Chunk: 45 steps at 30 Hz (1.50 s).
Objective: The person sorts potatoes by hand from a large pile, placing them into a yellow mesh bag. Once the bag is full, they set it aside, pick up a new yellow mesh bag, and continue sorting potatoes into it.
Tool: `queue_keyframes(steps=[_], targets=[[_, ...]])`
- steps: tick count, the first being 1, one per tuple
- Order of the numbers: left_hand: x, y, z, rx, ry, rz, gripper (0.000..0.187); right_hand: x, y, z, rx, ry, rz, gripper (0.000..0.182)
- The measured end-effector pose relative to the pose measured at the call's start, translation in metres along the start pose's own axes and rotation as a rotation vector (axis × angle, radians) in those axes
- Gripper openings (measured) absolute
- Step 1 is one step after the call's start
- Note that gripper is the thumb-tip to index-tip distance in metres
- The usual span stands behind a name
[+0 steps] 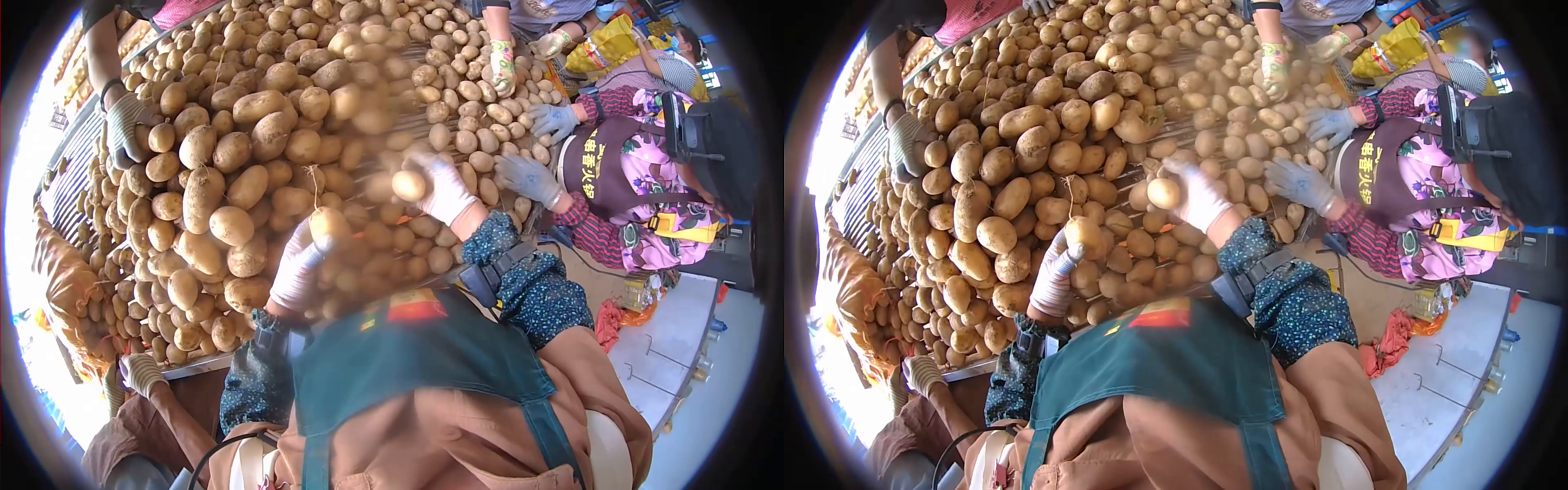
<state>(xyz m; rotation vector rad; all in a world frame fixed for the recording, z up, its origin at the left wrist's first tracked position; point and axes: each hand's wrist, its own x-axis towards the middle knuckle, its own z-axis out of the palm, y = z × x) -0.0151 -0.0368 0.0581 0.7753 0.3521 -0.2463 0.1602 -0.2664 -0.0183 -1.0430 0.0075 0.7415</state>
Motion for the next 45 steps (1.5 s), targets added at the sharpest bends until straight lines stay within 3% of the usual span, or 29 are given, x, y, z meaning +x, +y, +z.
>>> queue_keyframes(steps=[2, 3, 6, 7, 10, 12, 14, 17, 18, 19, 20, 22, 26, 28, 29, 30, 31, 34, 35, 36, 38, 39, 41, 43, 45], targets=[[0.004, 0.002, 0.002, 0.074, 0.008, 0.027, 0.052, 0.009, 0.011, 0.002, 0.011, 0.18, 0.184, 0.017], [0.006, 0.004, 0.001, 0.128, -0.004, 0.035, 0.054, 0.001, 0.003, 0.022, -0.441, 0.082, 0.062, 0.022], [0.011, 0.008, 0.005, 0.221, 0.005, 0.013, 0.058, -0.005, 0.009, 0.046, -0.776, -0.187, -0.166, 0.032], [0.013, 0.008, 0.005, 0.375, 0.023, 0.045, 0.059, -0.007, 0.001, 0.055, -0.821, -0.277, -0.167, 0.038], [0.021, 0.007, 0.003, 1.012, 0.107, 0.189, 0.062, -0.005, -0.011, 0.074, -0.923, -0.364, -0.029, 0.034], [0.024, 0.007, 0.003, 1.301, 0.172, 0.209, 0.063, -0.014, -0.017, 0.075, -0.849, -0.232, -0.054, 0.031], [0.023, 0.01, 0.002, 1.19, 0.197, 0.169, 0.062, -0.021, -0.022, 0.066, -0.685, -0.137, -0.185, 0.029], [0.014, 0.014, 0.004, 0.475, 0.057, 0.036, 0.058, -0.027, -0.044, 0.044, -0.273, 0.08, -0.011, 0.026], [0.01, 0.015, 0.005, 0.41, 0.044, 0.04, 0.058, -0.022, -0.04, 0.026, -0.096, 0.147, 0.036, 0.027], [0.006, 0.015, 0.006, 0.347, 0.029, 0.044, 0.057, -0.02, -0.048, 0.016, -0.191, 0.235, 0.119, 0.029], [0.003, 0.015, 0.007, 0.285, 0.009, 0.047, 0.056, -0.017, -0.046, -0.002, -0.048, 0.279, 0.194, 0.032], [0.001, 0.012, 0.004, 0.324, 0.048, 0.019, 0.054, -0.012, -0.033, -0.02, -0.16, 0.338, 0.124, 0.031], [-0.005, 0.007, 0.018, 0.209, 0.099, -0.049, 0.055, 0.002, 0.006, -0.007, -1.073, 0.033, -0.302, 0.03], [-0.006, 0.007, 0.023, 0.041, 0.052, -0.148, 0.057, 0.008, 0.003, 0.018, -1.784, 0.007, -0.315, 0.034], [-0.008, 0.01, 0.024, -0.074, -0.012, -0.232, 0.057, 0.024, 0.011, 0.024, -1.843, 0.002, -0.097, 0.036], [-0.008, 0.013, 0.025, -0.188, -0.074, -0.316, 0.058, 0.027, 0.012, 0.031, -1.971, -0.055, -0.054, 0.036], [-0.007, 0.013, 0.028, -0.109, -0.012, -0.311, 0.06, 0.031, 0.013, 0.037, -2.095, -0.119, -0.017, 0.035], [-0.015, 0.019, 0.039, -0.173, -0.011, -0.269, 0.06, 0.034, 0.0, 0.047, -2.136, -0.165, 0.128, 0.032], [-0.016, 0.022, 0.042, -0.194, 0.045, -0.258, 0.06, 0.024, -0.009, 0.035, -1.992, -0.12, 0.068, 0.031], [-0.015, 0.025, 0.045, -0.22, 0.188, -0.25, 0.059, 0.018, -0.027, 0.026, -1.759, -0.19, 0.144, 0.038], [-0.023, 0.028, 0.044, -0.311, -0.17, -0.23, 0.059, -0.008, -0.037, 0.0, -0.993, -0.158, -0.01, 0.043], [-0.026, 0.03, 0.043, -0.348, -0.346, -0.223, 0.059, -0.027, -0.047, 0.002, -0.62, -0.126, 0.08, 0.046], [-0.014, -0.005, 0.021, -0.295, -0.231, 0.006, 0.061, -0.05, -0.053, -0.014, 0.07, -0.173, 0.182, 0.055], [0.0, -0.022, 0.013, -0.194, -0.054, 0.128, 0.063, -0.077, -0.065, 0.001, 0.267, -0.264, 0.056, 0.055], [-0.004, -0.015, 0.042, -0.188, -0.053, 0.005, 0.064, -0.093, -0.063, -0.002, 0.357, -0.352, -0.008, 0.058]])
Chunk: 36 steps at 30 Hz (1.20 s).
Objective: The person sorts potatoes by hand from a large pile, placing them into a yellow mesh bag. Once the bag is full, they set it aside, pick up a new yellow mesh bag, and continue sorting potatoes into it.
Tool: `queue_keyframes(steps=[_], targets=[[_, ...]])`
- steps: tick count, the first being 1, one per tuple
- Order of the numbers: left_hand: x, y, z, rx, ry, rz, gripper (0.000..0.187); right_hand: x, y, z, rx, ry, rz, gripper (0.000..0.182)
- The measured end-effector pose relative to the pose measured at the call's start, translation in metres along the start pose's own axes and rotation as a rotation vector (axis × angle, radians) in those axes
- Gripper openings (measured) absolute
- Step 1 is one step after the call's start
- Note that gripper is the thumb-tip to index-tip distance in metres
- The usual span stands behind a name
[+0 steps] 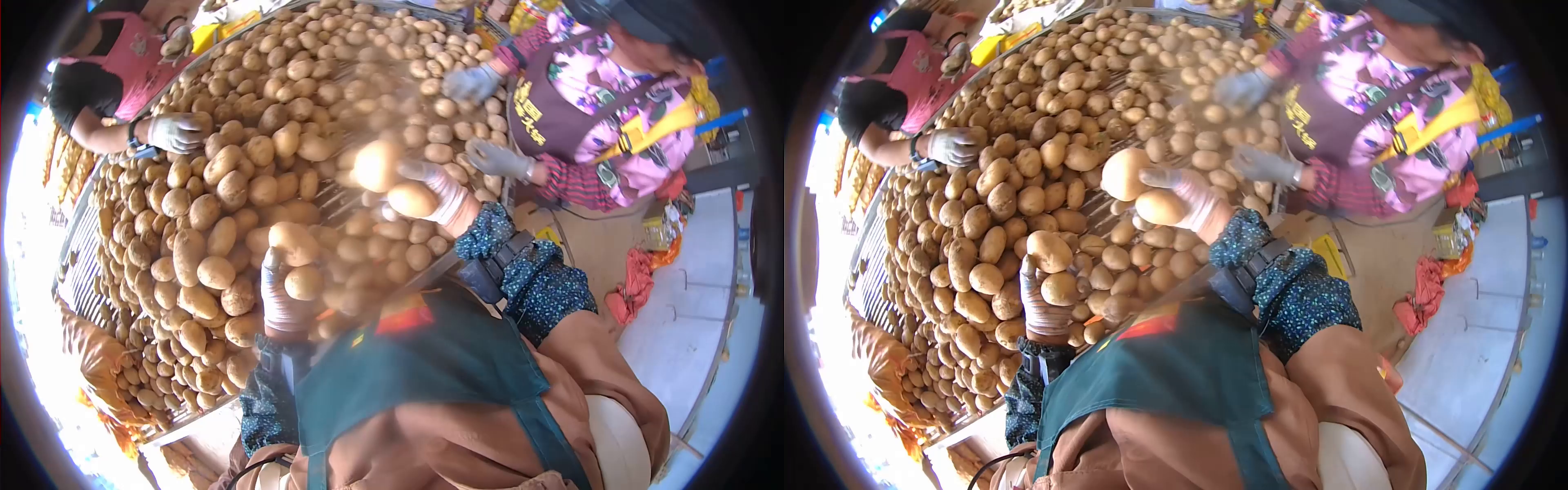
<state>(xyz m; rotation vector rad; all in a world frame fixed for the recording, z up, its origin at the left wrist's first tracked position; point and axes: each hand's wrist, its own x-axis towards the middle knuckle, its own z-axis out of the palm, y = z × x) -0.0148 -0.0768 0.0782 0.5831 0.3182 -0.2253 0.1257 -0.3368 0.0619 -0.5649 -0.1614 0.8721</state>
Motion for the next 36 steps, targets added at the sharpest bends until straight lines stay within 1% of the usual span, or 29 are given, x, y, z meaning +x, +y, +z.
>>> queue_keyframes(steps=[1, 3, 5, 6, 7, 9, 10, 12, 13, 15, 16, 17, 19, 20, 21, 23, 25, 27, 28, 31, 33, 34, 35, 36], targets=[[-0.001, -0.001, 0.013, 0.005, 0.012, -0.067, 0.065, -0.008, 0.002, 0.006, -0.013, 0.07, -0.037, 0.062], [0.001, -0.01, 0.023, 0.14, -0.033, -0.078, 0.068, -0.023, 0.003, -0.004, -0.09, -0.002, -0.068, 0.067], [0.012, -0.024, 0.026, 0.285, -0.067, -0.07, 0.07, -0.047, 0.001, -0.007, -0.065, 0.026, -0.117, 0.07], [0.021, -0.04, 0.036, 0.173, -0.053, -0.096, 0.067, -0.064, 0.003, -0.005, 0.04, 0.044, -0.122, 0.069], [0.023, -0.049, 0.046, 0.168, -0.082, -0.161, 0.067, -0.08, 0.002, 0.003, 0.086, 0.071, -0.168, 0.068], [0.03, -0.068, 0.07, 0.165, -0.156, -0.293, 0.066, -0.115, 0.001, 0.019, 0.191, 0.204, -0.296, 0.053], [0.033, -0.083, 0.075, 0.244, -0.148, -0.317, 0.067, -0.136, 0.01, 0.008, 0.218, 0.257, -0.308, 0.05], [0.043, -0.118, 0.085, 0.252, -0.271, -0.453, 0.067, -0.18, 0.029, -0.016, 0.269, 0.363, -0.333, 0.046], [0.049, -0.137, 0.088, 0.248, -0.329, -0.514, 0.067, -0.204, 0.043, -0.033, 0.389, 0.477, -0.25, 0.046], [0.036, -0.181, 0.123, 0.177, -0.176, -0.677, 0.064, -0.258, 0.054, -0.049, 0.397, 0.643, -0.275, 0.045], [0.035, -0.199, 0.13, -0.081, -0.143, -0.901, 0.061, -0.286, 0.06, -0.057, 0.399, 0.718, -0.279, 0.045], [0.039, -0.216, 0.134, -0.1, -0.164, -0.982, 0.057, -0.309, 0.069, -0.07, 0.407, 0.812, -0.329, 0.045], [0.048, -0.253, 0.14, 0.041, -0.341, -1.035, 0.049, -0.347, 0.082, -0.091, 0.417, 0.992, -0.415, 0.044], [0.05, -0.274, 0.146, 0.125, -0.36, -1.078, 0.045, -0.361, 0.086, -0.098, 0.468, 1.081, -0.451, 0.044], [0.049, -0.292, 0.164, 0.259, -0.167, -1.17, 0.043, -0.371, 0.085, -0.101, 0.516, 1.167, -0.482, 0.045], [0.052, -0.319, 0.181, -0.109, -0.603, -1.306, 0.045, -0.39, 0.085, -0.11, 0.57, 1.303, -0.538, 0.045], [0.05, -0.346, 0.182, 0.046, -0.672, -1.166, 0.047, -0.413, 0.091, -0.113, 0.545, 1.364, -0.563, 0.045], [0.054, -0.364, 0.161, 0.408, -0.405, -0.99, 0.05, -0.425, 0.096, -0.119, 0.475, 1.376, -0.539, 0.045], [0.06, -0.362, 0.153, 0.426, -0.318, -1.026, 0.051, -0.423, 0.095, -0.122, 0.44, 1.383, -0.514, 0.045], [0.077, -0.342, 0.133, 0.749, -0.268, -0.812, 0.052, -0.406, 0.095, -0.129, 0.376, 1.477, -0.369, 0.044], [0.077, -0.305, 0.129, 0.699, -0.27, -0.682, 0.046, -0.38, 0.092, -0.129, -0.083, 1.333, -0.268, 0.038], [0.076, -0.281, 0.13, 0.703, -0.198, -0.626, 0.044, -0.362, 0.084, -0.119, -0.299, 1.25, -0.226, 0.035], [0.074, -0.258, 0.128, 0.706, -0.126, -0.576, 0.041, -0.343, 0.076, -0.106, -0.51, 1.208, -0.284, 0.026], [0.075, -0.241, 0.12, 0.776, -0.112, -0.418, 0.04, -0.325, 0.073, -0.108, -0.864, 1.124, -0.361, 0.026]])
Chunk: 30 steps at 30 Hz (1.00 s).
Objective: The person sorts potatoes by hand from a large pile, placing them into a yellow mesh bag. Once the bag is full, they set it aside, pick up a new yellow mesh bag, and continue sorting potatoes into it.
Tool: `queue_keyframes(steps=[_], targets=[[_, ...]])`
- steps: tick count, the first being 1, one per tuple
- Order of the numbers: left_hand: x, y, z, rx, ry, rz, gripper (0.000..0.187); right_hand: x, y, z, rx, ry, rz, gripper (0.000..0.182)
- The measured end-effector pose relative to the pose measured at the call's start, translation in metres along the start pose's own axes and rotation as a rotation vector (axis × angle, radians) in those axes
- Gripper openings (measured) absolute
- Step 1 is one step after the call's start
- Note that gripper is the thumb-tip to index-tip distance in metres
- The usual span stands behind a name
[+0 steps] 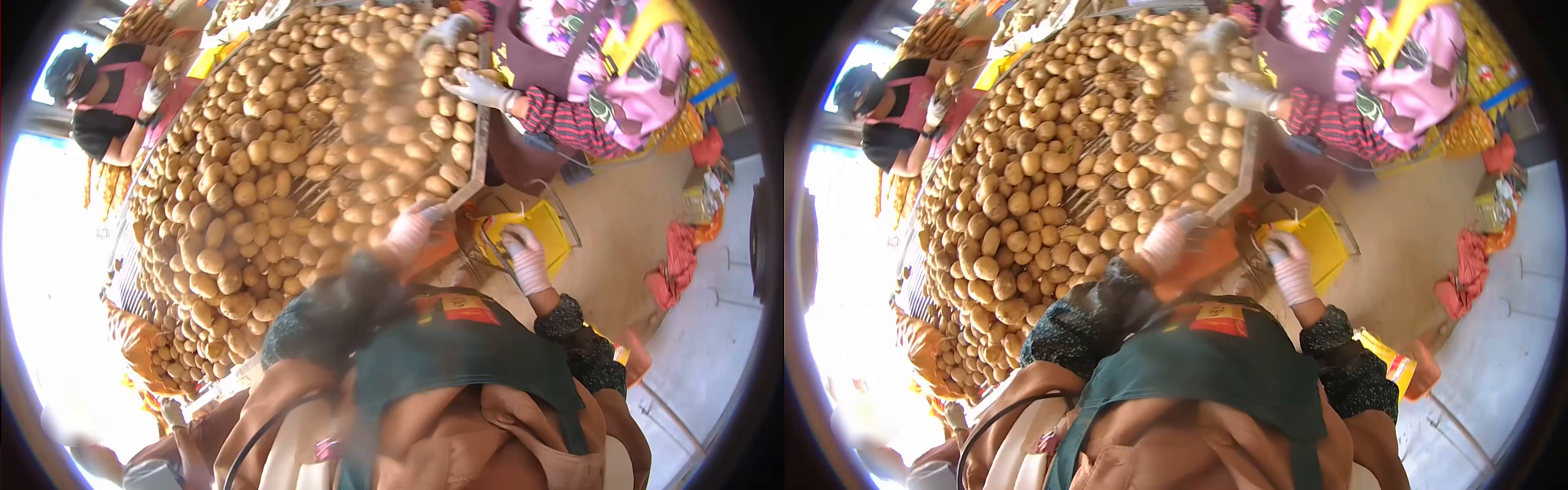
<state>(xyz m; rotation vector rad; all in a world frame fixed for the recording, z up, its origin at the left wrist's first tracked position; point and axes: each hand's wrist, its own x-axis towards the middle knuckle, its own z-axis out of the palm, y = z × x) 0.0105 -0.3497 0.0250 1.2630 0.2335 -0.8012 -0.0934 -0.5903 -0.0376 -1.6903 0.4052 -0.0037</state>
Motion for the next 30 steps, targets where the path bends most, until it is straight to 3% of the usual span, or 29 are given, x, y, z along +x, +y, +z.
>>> queue_keyframes(steps=[1, 2, 3, 4, 5, 7, 9, 10, 11, 13, 16, 19, 20, 23, 24, 27, 28, 30], targets=[[-0.009, 0.014, -0.017, 0.041, 0.101, 0.015, 0.038, 0.012, -0.004, 0.015, -0.214, -0.05, -0.265, 0.026], [0.006, -0.004, -0.056, 0.04, 0.11, 0.174, 0.038, 0.023, -0.026, 0.036, -0.229, -0.06, -0.355, 0.027], [-0.001, 0.009, -0.073, 0.074, 0.264, 0.174, 0.037, 0.035, -0.041, 0.056, -0.324, -0.093, -0.471, 0.032], [-0.008, 0.021, -0.098, 0.198, 0.197, 0.329, 0.036, 0.05, -0.046, 0.075, -0.413, -0.094, -0.589, 0.036], [-0.014, 0.027, -0.115, 0.253, 0.388, 0.272, 0.035, 0.067, -0.046, 0.093, -0.503, -0.094, -0.71, 0.039], [-0.02, 0.044, -0.154, 0.552, 0.507, 0.504, 0.033, 0.097, -0.043, 0.128, -0.732, -0.085, -0.827, 0.047], [-0.033, 0.067, -0.181, 0.606, 0.59, 0.528, 0.033, 0.11, -0.035, 0.149, -0.793, -0.104, -0.818, 0.049], [-0.043, 0.083, -0.182, 0.983, 0.775, 0.592, 0.031, 0.111, -0.04, 0.154, -0.812, -0.126, -0.779, 0.049], [-0.028, 0.078, -0.215, 1.264, 0.828, 0.778, 0.029, 0.11, -0.041, 0.159, -0.831, -0.144, -0.734, 0.05], [-0.021, 0.099, -0.236, 1.583, 0.799, 0.767, 0.034, 0.114, -0.028, 0.157, -0.776, -0.104, -0.774, 0.046], [-0.001, 0.129, -0.246, 1.966, 0.655, 0.591, 0.043, 0.113, -0.026, 0.16, -0.8, -0.107, -0.786, 0.042], [0.039, 0.129, -0.269, 2.165, 0.751, 0.599, 0.045, 0.117, -0.024, 0.16, -0.82, -0.096, -0.791, 0.039], [0.043, 0.129, -0.279, 2.218, 0.655, 0.502, 0.044, 0.116, -0.023, 0.16, -0.825, -0.092, -0.794, 0.037], [0.055, 0.136, -0.294, 2.275, 0.562, 0.465, 0.045, 0.115, -0.024, 0.162, -0.828, -0.099, -0.766, 0.031], [0.039, 0.152, -0.282, 2.149, 0.464, 0.366, 0.05, 0.115, -0.026, 0.162, -0.826, -0.104, -0.752, 0.03], [0.007, 0.158, -0.267, 1.617, 0.486, 0.597, 0.058, 0.112, -0.037, 0.162, -0.852, -0.128, -0.713, 0.027], [0.001, 0.148, -0.265, 1.366, 0.538, 0.772, 0.06, 0.113, -0.036, 0.162, -0.845, -0.131, -0.709, 0.027], [-0.035, 0.141, -0.23, 0.299, 0.295, 0.517, 0.057, 0.117, -0.032, 0.161, -0.827, -0.143, -0.708, 0.027]])
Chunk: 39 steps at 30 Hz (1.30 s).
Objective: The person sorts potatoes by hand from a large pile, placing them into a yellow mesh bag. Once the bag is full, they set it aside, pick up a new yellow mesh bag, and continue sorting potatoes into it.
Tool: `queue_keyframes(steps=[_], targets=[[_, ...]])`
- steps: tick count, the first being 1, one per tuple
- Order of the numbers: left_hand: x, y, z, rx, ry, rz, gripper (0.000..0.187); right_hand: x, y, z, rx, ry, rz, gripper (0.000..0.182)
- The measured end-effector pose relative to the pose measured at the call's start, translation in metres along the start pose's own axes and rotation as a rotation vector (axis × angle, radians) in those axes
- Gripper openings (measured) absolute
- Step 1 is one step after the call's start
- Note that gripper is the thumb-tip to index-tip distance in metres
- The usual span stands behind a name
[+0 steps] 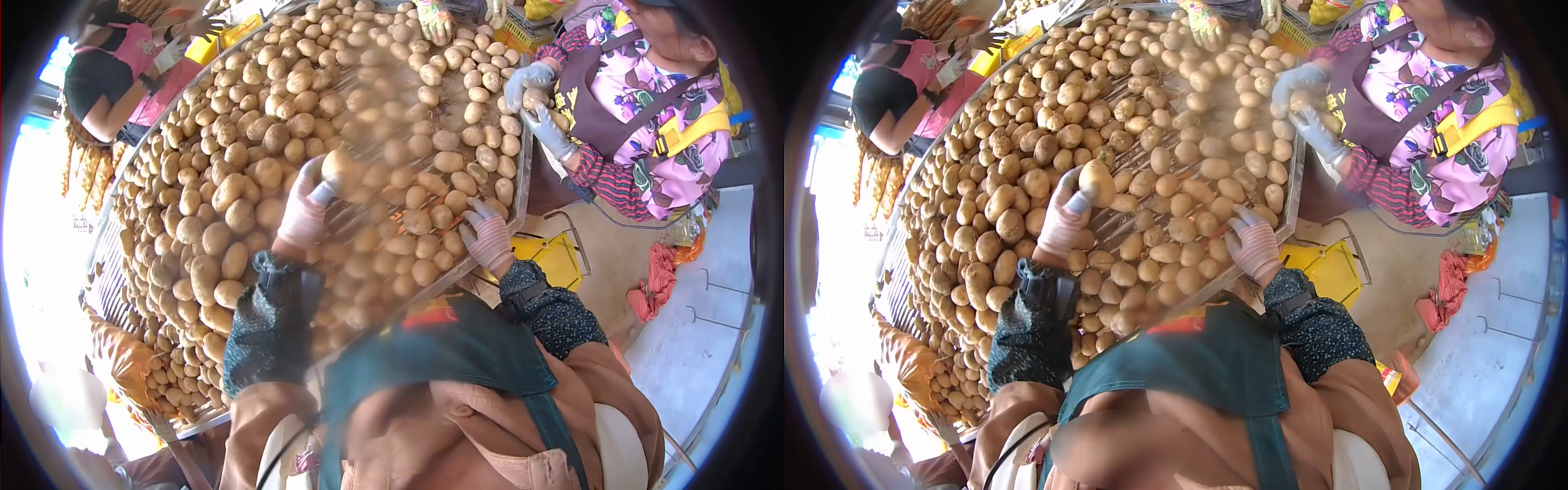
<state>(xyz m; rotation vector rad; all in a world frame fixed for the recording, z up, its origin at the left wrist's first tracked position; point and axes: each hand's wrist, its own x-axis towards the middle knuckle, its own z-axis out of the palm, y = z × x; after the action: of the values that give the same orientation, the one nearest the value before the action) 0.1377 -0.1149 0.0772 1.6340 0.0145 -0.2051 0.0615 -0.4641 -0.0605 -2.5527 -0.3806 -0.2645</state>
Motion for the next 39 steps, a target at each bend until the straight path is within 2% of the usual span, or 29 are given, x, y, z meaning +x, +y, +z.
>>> queue_keyframes(steps=[1, 2, 6, 9, 11, 13, 14, 17, 18, 21, 22, 24, 26, 29, 35, 37, 39], targets=[[-0.018, 0.013, 0.01, -0.514, -0.025, -0.212, 0.055, 0.0, -0.001, 0.0, -0.001, 0.004, -0.006, 0.027], [-0.025, -0.006, 0.009, -0.798, -0.145, -0.213, 0.051, 0.0, -0.002, 0.0, -0.004, 0.011, -0.01, 0.028], [-0.054, -0.031, 0.023, -1.233, -0.165, -0.289, 0.054, 0.007, -0.004, 0.0, 0.17, 0.049, 0.087, 0.034], [-0.073, -0.036, 0.026, -1.213, -0.171, -0.314, 0.056, 0.043, -0.064, -0.026, 0.452, 0.177, -0.102, 0.042], [-0.085, -0.027, 0.032, -1.105, -0.189, -0.281, 0.056, 0.064, -0.098, -0.024, 0.546, 0.171, -0.269, 0.047], [-0.092, -0.024, 0.033, -0.985, -0.203, -0.267, 0.057, 0.082, -0.138, -0.038, 0.666, 0.03, -0.328, 0.048], [-0.096, -0.026, 0.032, -0.942, -0.2, -0.281, 0.057, 0.083, -0.148, -0.026, 0.699, 0.01, -0.319, 0.042], [-0.106, -0.023, 0.032, -0.811, -0.135, -0.275, 0.061, 0.096, -0.168, -0.024, 0.417, -0.521, -0.158, 0.037], [-0.112, -0.019, 0.029, -0.758, -0.105, -0.281, 0.062, 0.095, -0.171, -0.02, 0.412, -0.493, -0.151, 0.032], [-0.117, -0.024, 0.025, -0.551, -0.059, -0.137, 0.066, 0.086, -0.169, 0.003, 0.295, -0.514, -0.213, 0.027], [-0.12, -0.039, 0.026, -0.559, 0.004, -0.148, 0.068, 0.084, -0.169, 0.014, 0.264, -0.56, -0.162, 0.033], [-0.123, -0.057, 0.024, -0.552, 0.067, -0.166, 0.072, 0.084, -0.172, 0.022, 0.296, -0.56, -0.205, 0.035], [-0.122, -0.065, 0.019, -0.518, 0.065, -0.178, 0.074, 0.083, -0.177, 0.018, 0.277, -0.566, -0.214, 0.034], [-0.12, -0.054, 0.014, -0.589, 0.07, -0.247, 0.063, 0.088, -0.205, -0.01, 0.007, -0.592, -0.166, 0.027], [-0.096, -0.065, -0.01, -0.486, 0.009, -0.198, 0.049, 0.095, -0.197, 0.012, -0.044, -0.425, -0.308, 0.026], [-0.097, -0.044, -0.011, -0.617, -0.008, -0.33, 0.05, 0.1, -0.203, 0.004, -0.032, -0.399, -0.29, 0.028], [-0.091, -0.051, -0.01, -0.731, 0.002, -0.346, 0.049, 0.106, -0.201, 0.002, 0.003, -0.394, -0.284, 0.029]])
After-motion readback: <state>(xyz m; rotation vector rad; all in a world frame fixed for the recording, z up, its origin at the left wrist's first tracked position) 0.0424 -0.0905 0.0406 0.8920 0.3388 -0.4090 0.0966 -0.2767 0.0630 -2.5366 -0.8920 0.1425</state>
